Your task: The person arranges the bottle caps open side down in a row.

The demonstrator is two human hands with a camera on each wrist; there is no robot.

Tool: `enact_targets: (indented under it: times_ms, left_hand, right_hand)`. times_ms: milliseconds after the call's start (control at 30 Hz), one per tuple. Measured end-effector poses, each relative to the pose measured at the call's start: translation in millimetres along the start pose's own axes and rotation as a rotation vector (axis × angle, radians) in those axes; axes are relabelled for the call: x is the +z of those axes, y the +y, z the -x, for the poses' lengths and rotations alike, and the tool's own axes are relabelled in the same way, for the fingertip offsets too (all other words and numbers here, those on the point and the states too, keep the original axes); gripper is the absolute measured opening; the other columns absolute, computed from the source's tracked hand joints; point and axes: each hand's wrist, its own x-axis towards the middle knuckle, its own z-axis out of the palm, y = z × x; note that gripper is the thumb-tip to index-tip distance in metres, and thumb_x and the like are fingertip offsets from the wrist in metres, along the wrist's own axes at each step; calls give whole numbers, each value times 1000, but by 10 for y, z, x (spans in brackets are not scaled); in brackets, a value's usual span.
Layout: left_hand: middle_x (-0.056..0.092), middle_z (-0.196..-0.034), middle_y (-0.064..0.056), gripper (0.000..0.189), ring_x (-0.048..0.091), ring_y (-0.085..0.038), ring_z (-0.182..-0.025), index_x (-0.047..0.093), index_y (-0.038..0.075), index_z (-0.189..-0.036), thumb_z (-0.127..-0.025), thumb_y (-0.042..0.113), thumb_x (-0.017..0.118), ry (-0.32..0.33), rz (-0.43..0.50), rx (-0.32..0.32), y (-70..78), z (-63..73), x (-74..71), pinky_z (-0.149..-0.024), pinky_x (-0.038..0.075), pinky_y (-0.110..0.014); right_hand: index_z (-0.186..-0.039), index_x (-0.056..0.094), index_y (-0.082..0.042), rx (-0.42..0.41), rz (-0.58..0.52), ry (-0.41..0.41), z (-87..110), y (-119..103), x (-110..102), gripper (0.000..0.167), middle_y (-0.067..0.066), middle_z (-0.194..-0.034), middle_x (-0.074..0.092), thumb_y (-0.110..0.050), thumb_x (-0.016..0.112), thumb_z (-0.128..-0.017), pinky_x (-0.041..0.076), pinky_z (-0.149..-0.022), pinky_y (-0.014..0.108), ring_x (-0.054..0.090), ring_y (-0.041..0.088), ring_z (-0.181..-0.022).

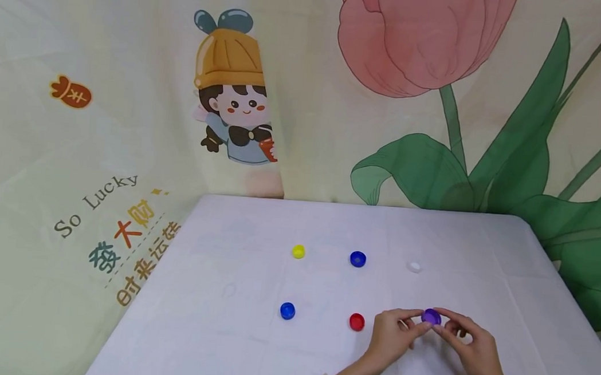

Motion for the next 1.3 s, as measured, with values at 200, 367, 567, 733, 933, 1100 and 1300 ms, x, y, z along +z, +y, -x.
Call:
enact_targets:
  times_ms: [200,367,567,733,933,1100,1300]
  left_hand:
    - [53,-55,8,22,44,-1,-34,75,9,-92,-77,24,76,11,226,-266,124,24,-31,-36,25,-15]
    - [54,-54,4,16,43,-3,-34,75,8,-85,-76,22,76,28,279,-325,149,35,-33,-37,27,-15]
    - [50,-51,6,13,42,-3,-35,74,8,-79,-77,21,75,11,305,-369,135,19,-30,-37,28,-15]
    - [49,-48,5,13,42,-4,-36,74,9,-76,-77,22,75,-7,324,-378,120,-8,-36,-38,29,-16]
    - [48,-48,4,14,42,-5,-37,73,9,-75,-77,23,76,-26,327,-406,132,-13,-60,-39,30,-17]
    - [49,-48,2,15,43,-6,-38,73,9,-74,-76,23,76,-44,314,-388,158,-34,-91,-39,31,-17]
    - [59,-57,-14,12,44,-5,-38,74,9,-80,-78,22,75,-71,241,-325,155,-61,-137,-38,29,-17]
  right_hand:
    - [-109,68,-27,-64,-18,26,9,245,75,33,-7,-69,55,-24,75,-77,33,-61,21,45,6,-65]
    - [-109,68,-22,-67,-44,0,24,231,62,32,-4,-70,54,-23,75,-78,32,-61,20,44,7,-67]
    - [-108,67,-29,-62,8,25,36,315,109,33,-8,-69,53,-26,76,-76,33,-60,20,43,5,-66]
    - [-105,69,-17,-37,-35,3,11,-123,-56,29,-4,-68,52,-20,76,-76,34,-60,23,43,8,-66]
    - [-103,70,-14,-25,-47,-6,18,-290,-120,29,-6,-67,51,-12,77,-75,33,-58,24,42,7,-66]
    - [-102,70,-14,-29,-69,13,12,-266,-85,30,-3,-66,52,-13,78,-74,33,-60,22,43,8,-65]
    - [-104,68,-15,26,-21,-14,-7,-263,-57,31,-3,-66,53,-24,77,-75,36,-58,29,45,9,-63]
